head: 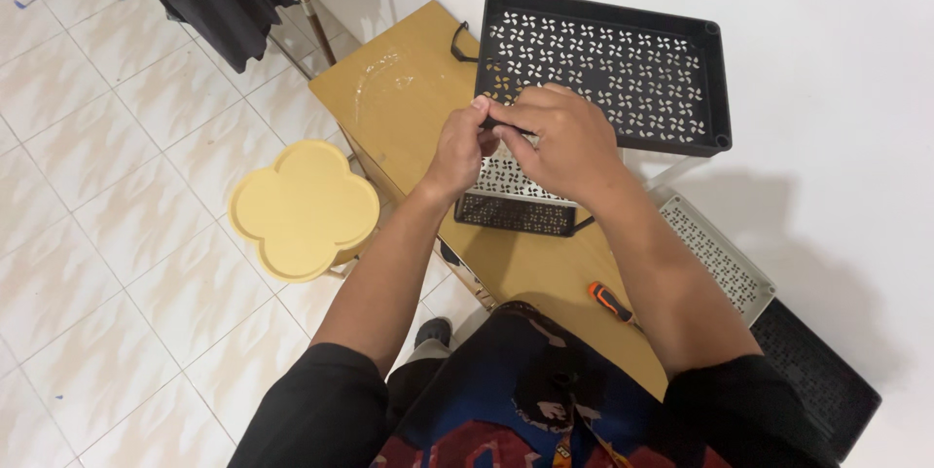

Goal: The person assembles a multi-tiered plastic storage rack on a table. They insert black vertical poles into the base and side panels, then place white perforated trays onto the frame to form the shelves.

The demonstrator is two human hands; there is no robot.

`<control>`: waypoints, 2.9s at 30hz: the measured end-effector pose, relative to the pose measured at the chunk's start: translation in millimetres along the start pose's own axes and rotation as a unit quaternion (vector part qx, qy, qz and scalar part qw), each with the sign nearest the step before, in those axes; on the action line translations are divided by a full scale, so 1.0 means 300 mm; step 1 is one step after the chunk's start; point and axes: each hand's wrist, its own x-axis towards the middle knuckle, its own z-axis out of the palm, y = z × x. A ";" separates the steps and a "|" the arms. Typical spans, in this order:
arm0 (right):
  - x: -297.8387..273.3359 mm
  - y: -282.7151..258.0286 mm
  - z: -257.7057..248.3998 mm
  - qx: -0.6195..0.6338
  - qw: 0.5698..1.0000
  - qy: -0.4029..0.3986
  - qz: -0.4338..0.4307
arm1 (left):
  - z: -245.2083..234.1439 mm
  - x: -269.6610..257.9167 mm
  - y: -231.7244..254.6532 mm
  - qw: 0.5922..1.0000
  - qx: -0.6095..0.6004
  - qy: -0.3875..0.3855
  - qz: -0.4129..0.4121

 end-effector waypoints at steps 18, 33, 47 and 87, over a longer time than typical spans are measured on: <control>0.002 -0.001 0.013 -0.027 1.000 0.005 0.007 | -0.017 0.017 -0.035 0.998 0.049 0.002 -0.031; -0.006 0.045 0.011 -0.033 0.998 0.017 -0.041 | -0.065 0.027 -0.161 1.000 0.008 -0.004 0.019; -0.194 0.142 -0.073 0.303 0.944 0.120 0.054 | 0.284 -0.184 0.323 0.796 0.543 -0.001 0.268; -0.264 0.172 -0.213 -0.014 0.989 0.032 0.142 | -0.044 -0.034 0.010 0.982 0.135 0.098 0.091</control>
